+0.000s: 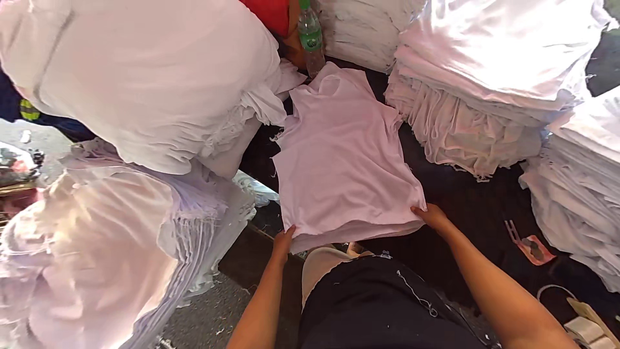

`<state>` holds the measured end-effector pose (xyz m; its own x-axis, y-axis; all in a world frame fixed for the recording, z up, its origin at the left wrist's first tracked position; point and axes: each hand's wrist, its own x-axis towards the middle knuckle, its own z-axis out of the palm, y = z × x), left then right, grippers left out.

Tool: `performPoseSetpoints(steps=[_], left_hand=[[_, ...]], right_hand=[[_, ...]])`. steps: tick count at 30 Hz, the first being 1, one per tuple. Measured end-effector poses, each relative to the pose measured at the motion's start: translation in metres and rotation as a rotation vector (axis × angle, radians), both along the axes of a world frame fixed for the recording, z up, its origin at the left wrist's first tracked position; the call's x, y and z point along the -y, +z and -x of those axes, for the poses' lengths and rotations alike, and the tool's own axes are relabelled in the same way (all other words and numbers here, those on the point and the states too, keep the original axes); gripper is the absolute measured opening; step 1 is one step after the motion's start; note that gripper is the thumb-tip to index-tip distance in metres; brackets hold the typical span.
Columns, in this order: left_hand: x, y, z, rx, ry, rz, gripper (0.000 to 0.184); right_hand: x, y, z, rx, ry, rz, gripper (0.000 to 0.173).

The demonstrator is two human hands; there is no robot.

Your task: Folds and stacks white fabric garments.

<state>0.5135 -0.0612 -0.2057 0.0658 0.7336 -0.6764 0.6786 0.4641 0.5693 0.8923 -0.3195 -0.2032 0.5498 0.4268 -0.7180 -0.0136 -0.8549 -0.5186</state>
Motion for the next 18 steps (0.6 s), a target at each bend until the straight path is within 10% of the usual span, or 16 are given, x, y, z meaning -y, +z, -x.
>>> performPoseSetpoints(steps=[4, 11, 18], left_hand=[[-0.067, 0.066, -0.050, -0.056, -0.217, -0.120, 0.051], [-0.154, 0.189, -0.121, 0.664, -0.117, -0.779, 0.028], [-0.141, 0.051, -0.104, -0.029, -0.371, -0.383, 0.048]], right_hand=[[-0.034, 0.050, -0.040, 0.014, -0.051, -0.199, 0.044], [-0.081, 0.153, -0.099, 0.371, -0.303, -0.907, 0.046], [-0.045, 0.032, -0.077, 0.284, -0.268, -0.461, 0.048]])
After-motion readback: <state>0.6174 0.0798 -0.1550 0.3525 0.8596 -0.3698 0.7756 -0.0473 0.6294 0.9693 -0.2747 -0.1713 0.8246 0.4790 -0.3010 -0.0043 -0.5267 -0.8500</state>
